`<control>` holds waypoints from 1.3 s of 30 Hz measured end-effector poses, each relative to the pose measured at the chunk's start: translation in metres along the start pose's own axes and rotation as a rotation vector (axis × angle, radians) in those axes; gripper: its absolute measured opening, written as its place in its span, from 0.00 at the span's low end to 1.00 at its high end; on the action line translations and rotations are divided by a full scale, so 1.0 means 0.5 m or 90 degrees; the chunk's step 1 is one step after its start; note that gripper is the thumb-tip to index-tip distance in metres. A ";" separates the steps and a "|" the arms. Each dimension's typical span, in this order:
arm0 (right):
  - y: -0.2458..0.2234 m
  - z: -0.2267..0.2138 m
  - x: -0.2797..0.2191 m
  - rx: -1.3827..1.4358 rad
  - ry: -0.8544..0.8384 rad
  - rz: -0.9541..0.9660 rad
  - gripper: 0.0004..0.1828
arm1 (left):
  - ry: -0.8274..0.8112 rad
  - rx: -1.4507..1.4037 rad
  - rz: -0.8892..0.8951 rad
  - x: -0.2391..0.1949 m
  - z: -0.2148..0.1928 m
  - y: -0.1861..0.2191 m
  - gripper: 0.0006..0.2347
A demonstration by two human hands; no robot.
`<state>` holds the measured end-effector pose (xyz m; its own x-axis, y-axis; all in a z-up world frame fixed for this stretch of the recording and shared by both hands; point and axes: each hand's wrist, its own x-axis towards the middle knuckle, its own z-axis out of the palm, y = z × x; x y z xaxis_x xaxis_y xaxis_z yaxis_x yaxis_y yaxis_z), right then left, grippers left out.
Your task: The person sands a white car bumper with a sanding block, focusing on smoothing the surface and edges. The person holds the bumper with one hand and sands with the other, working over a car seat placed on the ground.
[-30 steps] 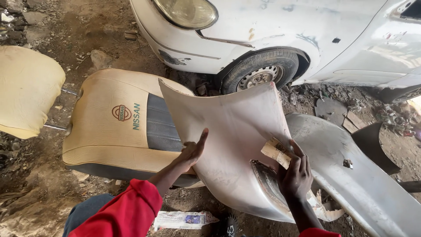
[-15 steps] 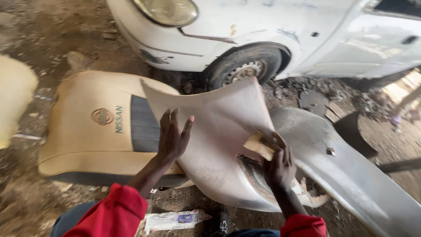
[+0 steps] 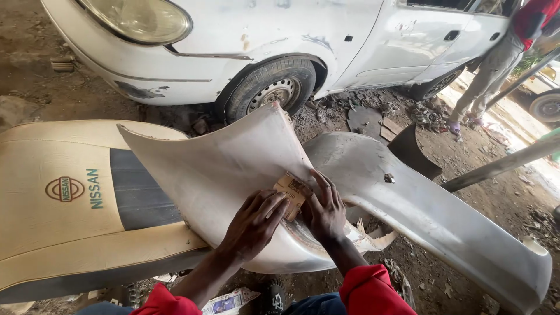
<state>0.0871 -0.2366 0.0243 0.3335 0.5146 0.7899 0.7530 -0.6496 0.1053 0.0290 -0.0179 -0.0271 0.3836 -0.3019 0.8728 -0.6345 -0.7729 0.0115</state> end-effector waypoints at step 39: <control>-0.012 -0.036 -0.002 0.091 -0.003 0.059 0.13 | -0.189 0.126 -0.114 -0.160 0.057 0.098 0.29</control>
<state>0.0721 -0.2433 0.0340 0.4071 0.4592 0.7896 0.7917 -0.6086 -0.0543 -0.0138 -0.0474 -0.1103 0.6720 -0.2791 0.6859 -0.4097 -0.9117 0.0304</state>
